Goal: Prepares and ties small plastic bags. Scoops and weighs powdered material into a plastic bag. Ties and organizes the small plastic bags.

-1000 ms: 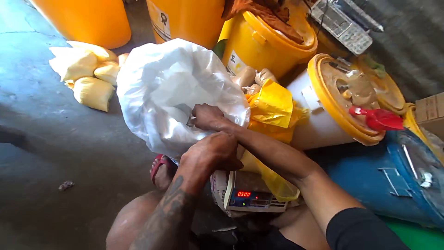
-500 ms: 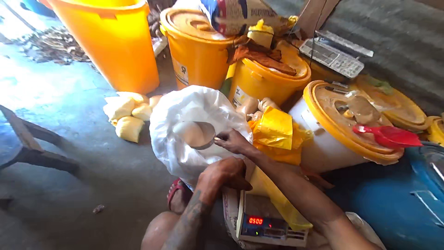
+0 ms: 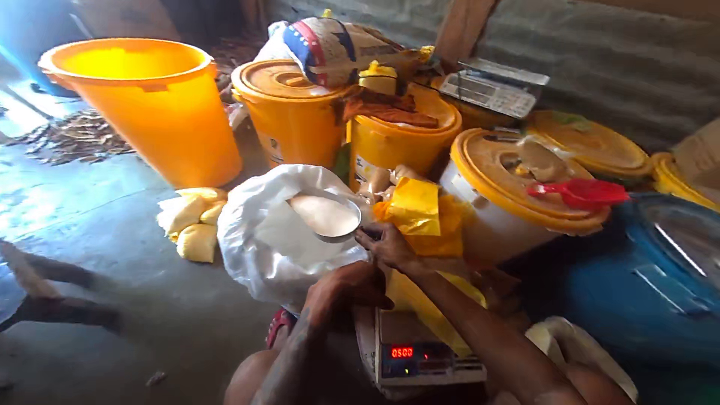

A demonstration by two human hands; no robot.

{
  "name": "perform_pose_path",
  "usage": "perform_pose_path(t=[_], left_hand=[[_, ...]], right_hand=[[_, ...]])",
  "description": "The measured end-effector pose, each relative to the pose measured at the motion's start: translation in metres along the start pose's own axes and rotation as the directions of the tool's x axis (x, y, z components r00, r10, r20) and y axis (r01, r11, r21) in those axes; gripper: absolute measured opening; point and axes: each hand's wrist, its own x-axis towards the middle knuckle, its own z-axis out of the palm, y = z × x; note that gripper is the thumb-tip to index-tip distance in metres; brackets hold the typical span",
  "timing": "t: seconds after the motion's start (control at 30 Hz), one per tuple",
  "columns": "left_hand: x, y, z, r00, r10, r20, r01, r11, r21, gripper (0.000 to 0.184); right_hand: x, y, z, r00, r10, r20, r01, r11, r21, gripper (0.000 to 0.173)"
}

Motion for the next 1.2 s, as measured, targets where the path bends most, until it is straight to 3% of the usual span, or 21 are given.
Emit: perform_pose_path(t=[0.2, 0.4, 0.57, 0.67, 0.73, 0.83, 0.93, 1.0, 1.1, 1.2], left_hand=[[0.009, 0.009, 0.011, 0.999, 0.027, 0.035, -0.028, 0.999, 0.027, 0.038], [0.026, 0.047, 0.057, 0.978, 0.025, -0.208, -0.013, 0.998, 0.058, 0.049], [0.043, 0.082, 0.117, 0.899, 0.241, -0.366, -0.191, 0.967, 0.167, 0.046], [0.054, 0.097, 0.149, 0.856, 0.387, -0.343, -0.294, 0.910, 0.293, 0.041], [0.059, 0.116, 0.170, 0.864, 0.441, -0.243, -0.332, 0.861, 0.384, 0.037], [0.071, 0.149, 0.212, 0.920, 0.381, -0.090, -0.304, 0.841, 0.448, 0.043], [0.089, 0.172, 0.233, 0.971, 0.212, -0.111, -0.123, 0.839, 0.530, 0.050], [0.099, 0.180, 0.219, 0.983, 0.100, -0.152, 0.006, 0.817, 0.577, 0.039], [0.099, 0.181, 0.168, 0.986, -0.035, -0.162, 0.114, 0.852, 0.511, 0.022], [0.087, 0.173, 0.115, 0.976, -0.116, -0.186, 0.181, 0.905, 0.384, 0.024]], right_hand=[[-0.083, -0.001, -0.073, 0.992, -0.089, -0.092, 0.093, 0.995, 0.036, 0.019], [-0.190, 0.013, -0.139, 0.946, -0.128, -0.299, 0.144, 0.989, 0.032, 0.021], [-0.284, 0.044, -0.176, 0.912, -0.088, -0.400, 0.087, 0.996, -0.022, 0.026], [-0.334, 0.060, -0.186, 0.884, -0.054, -0.464, 0.032, 0.998, -0.054, 0.028], [-0.363, 0.073, -0.187, 0.856, -0.025, -0.516, -0.007, 0.998, -0.058, 0.029], [-0.397, 0.087, -0.183, 0.825, 0.027, -0.565, -0.054, 0.998, -0.032, 0.028], [-0.417, 0.099, -0.178, 0.802, 0.049, -0.596, -0.060, 0.998, 0.001, 0.026], [-0.428, 0.105, -0.176, 0.786, 0.073, -0.614, -0.075, 0.997, 0.023, 0.025], [-0.442, 0.111, -0.173, 0.778, 0.107, -0.619, -0.101, 0.994, 0.045, 0.027], [-0.450, 0.113, -0.172, 0.782, 0.130, -0.609, -0.109, 0.991, 0.072, 0.028]])
